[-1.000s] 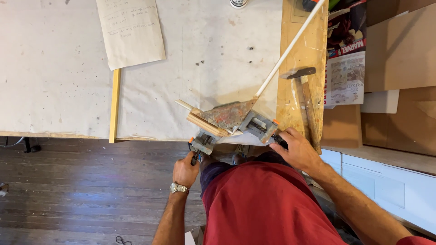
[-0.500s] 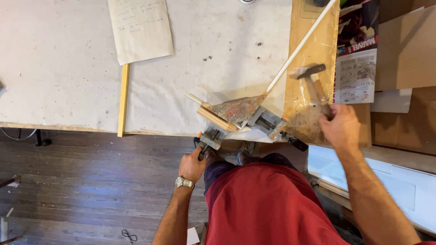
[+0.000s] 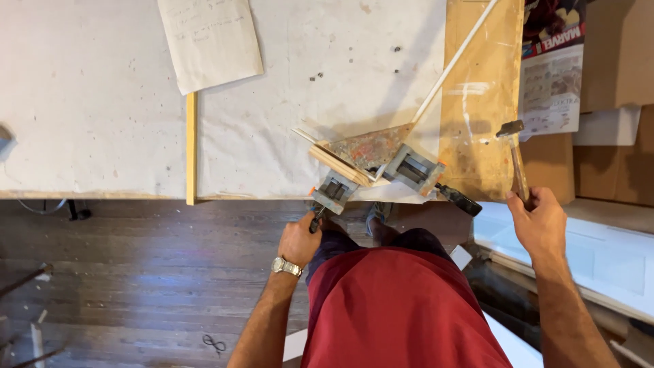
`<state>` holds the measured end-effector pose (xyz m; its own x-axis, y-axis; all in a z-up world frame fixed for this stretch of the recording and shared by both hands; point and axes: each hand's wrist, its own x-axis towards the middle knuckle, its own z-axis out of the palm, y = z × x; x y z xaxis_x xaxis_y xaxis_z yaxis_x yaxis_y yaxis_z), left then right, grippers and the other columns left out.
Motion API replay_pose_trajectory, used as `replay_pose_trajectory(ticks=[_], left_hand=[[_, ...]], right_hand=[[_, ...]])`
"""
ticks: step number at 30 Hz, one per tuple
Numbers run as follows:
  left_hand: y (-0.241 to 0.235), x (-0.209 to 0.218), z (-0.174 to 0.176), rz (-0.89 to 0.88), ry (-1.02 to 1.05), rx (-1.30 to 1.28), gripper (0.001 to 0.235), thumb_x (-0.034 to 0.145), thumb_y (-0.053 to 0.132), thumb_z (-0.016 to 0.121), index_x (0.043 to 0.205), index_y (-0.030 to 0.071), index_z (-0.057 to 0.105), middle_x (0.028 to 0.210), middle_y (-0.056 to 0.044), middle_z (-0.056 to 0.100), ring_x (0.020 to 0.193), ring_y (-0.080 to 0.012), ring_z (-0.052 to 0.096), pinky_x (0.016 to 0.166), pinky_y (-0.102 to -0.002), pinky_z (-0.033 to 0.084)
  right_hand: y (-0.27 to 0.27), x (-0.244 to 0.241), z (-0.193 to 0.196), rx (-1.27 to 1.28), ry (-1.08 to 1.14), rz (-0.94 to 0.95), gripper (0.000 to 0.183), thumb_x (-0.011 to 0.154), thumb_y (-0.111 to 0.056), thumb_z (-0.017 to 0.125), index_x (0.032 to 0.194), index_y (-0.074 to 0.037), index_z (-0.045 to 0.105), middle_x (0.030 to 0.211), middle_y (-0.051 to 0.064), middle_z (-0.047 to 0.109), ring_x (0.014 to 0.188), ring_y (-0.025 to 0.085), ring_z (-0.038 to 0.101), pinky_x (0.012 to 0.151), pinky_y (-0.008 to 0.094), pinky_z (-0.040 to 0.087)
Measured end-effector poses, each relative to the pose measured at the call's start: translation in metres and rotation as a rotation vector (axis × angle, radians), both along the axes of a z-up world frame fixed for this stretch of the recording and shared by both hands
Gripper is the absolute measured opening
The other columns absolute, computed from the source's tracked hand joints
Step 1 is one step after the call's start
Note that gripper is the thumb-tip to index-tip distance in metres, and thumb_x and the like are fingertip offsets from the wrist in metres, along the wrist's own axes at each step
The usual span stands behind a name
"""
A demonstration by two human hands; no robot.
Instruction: Assembling a wooden frame by gluing, clamping, and hammering mitered joints.
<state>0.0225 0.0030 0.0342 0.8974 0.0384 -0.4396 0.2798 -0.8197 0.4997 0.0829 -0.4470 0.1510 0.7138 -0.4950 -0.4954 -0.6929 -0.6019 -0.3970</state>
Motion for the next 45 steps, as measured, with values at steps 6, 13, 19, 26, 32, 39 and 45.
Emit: replay_pose_trajectory(ticks=[6, 13, 19, 26, 32, 39, 45], left_hand=[[0.010, 0.014, 0.006, -0.100, 0.038, -0.051, 0.024, 0.088, 0.021, 0.060, 0.109, 0.016, 0.070, 0.067, -0.020, 0.070, 0.057, -0.0472, 0.062, 0.048, -0.058, 0.046], [-0.007, 0.048, 0.030, -0.200, 0.171, -0.175, 0.019, 0.087, 0.017, 0.058, 0.104, 0.017, 0.067, 0.088, -0.009, 0.077, 0.074, -0.0452, 0.068, 0.068, -0.055, 0.052], [-0.048, 0.075, 0.057, -0.218, 0.465, -0.231, 0.053, 0.088, 0.048, 0.064, 0.120, 0.009, 0.050, 0.108, -0.023, 0.073, 0.102, -0.0485, 0.067, 0.086, -0.056, 0.050], [-0.078, 0.100, 0.093, -0.440, 0.790, -0.389, 0.064, 0.100, 0.037, 0.052, 0.143, -0.003, 0.026, 0.074, -0.011, 0.071, 0.060, -0.0226, 0.068, 0.059, -0.039, 0.056], [-0.105, 0.110, 0.091, -0.482, 0.803, -0.415, 0.057, 0.100, 0.035, 0.052, 0.142, 0.001, 0.031, 0.070, -0.009, 0.069, 0.058, -0.0211, 0.068, 0.055, -0.035, 0.055], [-0.140, 0.108, 0.093, -0.523, 0.784, -0.377, 0.042, 0.103, 0.035, 0.052, 0.124, 0.002, 0.036, 0.071, -0.008, 0.070, 0.057, -0.0195, 0.067, 0.052, -0.035, 0.052], [-0.150, 0.116, 0.111, -0.663, 0.817, -0.132, 0.092, 0.089, 0.064, 0.052, 0.151, -0.001, 0.032, 0.116, -0.016, 0.066, 0.097, -0.0309, 0.067, 0.079, -0.041, 0.048]], right_hand=[[0.035, -0.025, -0.004, 0.012, -0.108, -0.073, 0.035, 0.103, -0.035, 0.068, 0.112, -0.002, 0.063, 0.100, 0.009, 0.069, 0.088, 0.025, 0.061, 0.081, 0.040, 0.046], [0.091, -0.044, 0.006, 0.044, -0.138, -0.210, 0.030, 0.101, -0.032, 0.069, 0.114, -0.005, 0.064, 0.104, 0.006, 0.071, 0.090, 0.021, 0.064, 0.083, 0.037, 0.048], [0.138, -0.055, 0.019, 0.094, -0.124, -0.334, 0.026, 0.099, -0.027, 0.070, 0.114, -0.006, 0.068, 0.095, 0.004, 0.068, 0.082, 0.018, 0.057, 0.077, 0.035, 0.046], [0.171, -0.072, 0.027, 0.127, -0.096, -0.455, 0.023, 0.099, -0.023, 0.071, 0.111, -0.004, 0.067, 0.098, 0.007, 0.070, 0.085, 0.018, 0.061, 0.076, 0.035, 0.049], [0.172, -0.098, 0.029, 0.135, -0.089, -0.577, 0.024, 0.097, -0.024, 0.073, 0.110, -0.004, 0.067, 0.091, 0.006, 0.067, 0.080, 0.018, 0.057, 0.072, 0.035, 0.047], [0.137, -0.119, 0.028, 0.173, -0.089, -0.634, 0.026, 0.098, -0.025, 0.071, 0.112, -0.003, 0.066, 0.090, 0.008, 0.065, 0.077, 0.020, 0.055, 0.067, 0.036, 0.045], [0.093, -0.119, 0.027, 0.233, -0.013, -0.642, 0.028, 0.097, -0.028, 0.069, 0.109, -0.003, 0.067, 0.085, 0.008, 0.062, 0.072, 0.020, 0.052, 0.063, 0.038, 0.043]])
